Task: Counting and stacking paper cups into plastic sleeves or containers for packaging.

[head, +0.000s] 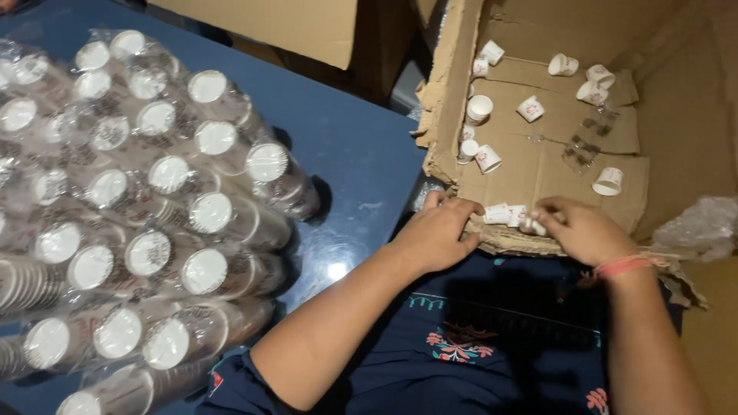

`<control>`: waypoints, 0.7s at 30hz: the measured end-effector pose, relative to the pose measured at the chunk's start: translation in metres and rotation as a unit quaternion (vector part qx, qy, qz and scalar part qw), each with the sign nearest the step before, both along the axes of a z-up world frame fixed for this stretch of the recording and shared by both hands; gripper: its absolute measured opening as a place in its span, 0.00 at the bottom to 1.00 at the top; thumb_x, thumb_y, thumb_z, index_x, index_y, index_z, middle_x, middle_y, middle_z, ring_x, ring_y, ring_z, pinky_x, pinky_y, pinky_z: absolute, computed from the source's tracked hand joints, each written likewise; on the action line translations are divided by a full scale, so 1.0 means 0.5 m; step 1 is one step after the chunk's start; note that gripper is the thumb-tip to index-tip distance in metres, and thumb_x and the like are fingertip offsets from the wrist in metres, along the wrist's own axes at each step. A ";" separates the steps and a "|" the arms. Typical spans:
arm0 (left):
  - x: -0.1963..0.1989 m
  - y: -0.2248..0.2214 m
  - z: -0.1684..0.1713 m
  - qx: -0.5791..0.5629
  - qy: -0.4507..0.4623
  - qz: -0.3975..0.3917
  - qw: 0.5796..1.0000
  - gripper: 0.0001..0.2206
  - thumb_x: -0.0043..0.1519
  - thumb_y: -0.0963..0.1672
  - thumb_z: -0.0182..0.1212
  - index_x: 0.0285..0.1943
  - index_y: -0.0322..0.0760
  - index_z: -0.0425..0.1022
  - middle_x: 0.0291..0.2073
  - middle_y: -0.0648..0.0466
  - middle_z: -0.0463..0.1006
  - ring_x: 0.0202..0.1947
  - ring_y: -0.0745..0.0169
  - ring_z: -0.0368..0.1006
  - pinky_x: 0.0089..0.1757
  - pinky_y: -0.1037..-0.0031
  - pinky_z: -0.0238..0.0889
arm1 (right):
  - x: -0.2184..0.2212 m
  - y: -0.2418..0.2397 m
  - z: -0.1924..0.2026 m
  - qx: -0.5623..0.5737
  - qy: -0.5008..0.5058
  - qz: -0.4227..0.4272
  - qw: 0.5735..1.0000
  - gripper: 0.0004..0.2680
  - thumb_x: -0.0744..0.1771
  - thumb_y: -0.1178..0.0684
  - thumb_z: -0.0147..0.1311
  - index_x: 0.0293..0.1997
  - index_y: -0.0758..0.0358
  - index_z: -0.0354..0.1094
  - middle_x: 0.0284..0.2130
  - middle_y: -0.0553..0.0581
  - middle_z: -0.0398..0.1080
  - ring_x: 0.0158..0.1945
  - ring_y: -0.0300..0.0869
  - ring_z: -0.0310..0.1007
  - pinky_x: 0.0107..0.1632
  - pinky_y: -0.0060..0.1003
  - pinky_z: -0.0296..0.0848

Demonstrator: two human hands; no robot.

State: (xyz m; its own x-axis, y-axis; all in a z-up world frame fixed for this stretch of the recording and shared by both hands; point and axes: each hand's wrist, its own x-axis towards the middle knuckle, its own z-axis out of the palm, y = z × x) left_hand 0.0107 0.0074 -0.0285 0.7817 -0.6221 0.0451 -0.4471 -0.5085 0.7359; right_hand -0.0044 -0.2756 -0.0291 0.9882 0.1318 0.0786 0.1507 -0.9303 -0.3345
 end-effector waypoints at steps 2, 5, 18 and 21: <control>-0.004 -0.004 0.004 0.024 -0.031 -0.006 0.999 0.21 0.59 0.49 0.64 0.60 0.39 0.74 0.56 0.47 0.76 0.60 0.37 0.62 0.60 0.58 0.58 | -0.029 0.026 0.011 -0.010 0.234 -0.098 0.967 0.20 0.68 0.34 0.45 0.58 0.52 0.72 0.49 0.63 0.78 0.53 0.56 0.78 0.58 0.49 0.74; -0.015 -0.002 0.048 0.122 -0.016 -0.030 0.992 0.22 0.59 0.49 0.63 0.61 0.40 0.73 0.57 0.50 0.74 0.59 0.41 0.63 0.55 0.57 0.63 | -0.036 0.052 0.028 -0.054 0.243 -0.130 0.960 0.20 0.68 0.34 0.41 0.60 0.49 0.70 0.48 0.62 0.77 0.54 0.59 0.75 0.57 0.53 0.72; -0.049 -0.029 0.072 0.205 -0.077 -0.113 0.969 0.22 0.53 0.48 0.68 0.57 0.40 0.75 0.51 0.52 0.74 0.56 0.46 0.66 0.49 0.52 0.67 | 0.002 -0.030 -0.028 -0.063 0.341 0.056 0.936 0.16 0.67 0.36 0.46 0.46 0.50 0.79 0.37 0.59 0.81 0.44 0.52 0.80 0.53 0.46 0.75; -0.051 -0.027 0.081 0.225 0.011 -0.171 0.959 0.16 0.56 0.47 0.65 0.52 0.38 0.77 0.49 0.51 0.77 0.55 0.48 0.70 0.47 0.56 0.71 | 0.061 -0.010 0.000 -0.083 0.420 0.125 0.895 0.15 0.68 0.40 0.52 0.39 0.63 0.77 0.31 0.60 0.81 0.35 0.51 0.79 0.44 0.44 0.77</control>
State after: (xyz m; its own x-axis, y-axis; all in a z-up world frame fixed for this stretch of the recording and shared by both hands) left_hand -0.0151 -0.0062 0.0120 0.5268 -0.7942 -0.3028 -0.6307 -0.6040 0.4871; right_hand 0.0261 -0.2805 -0.0289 0.6274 0.2976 -0.7196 0.1214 -0.9502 -0.2872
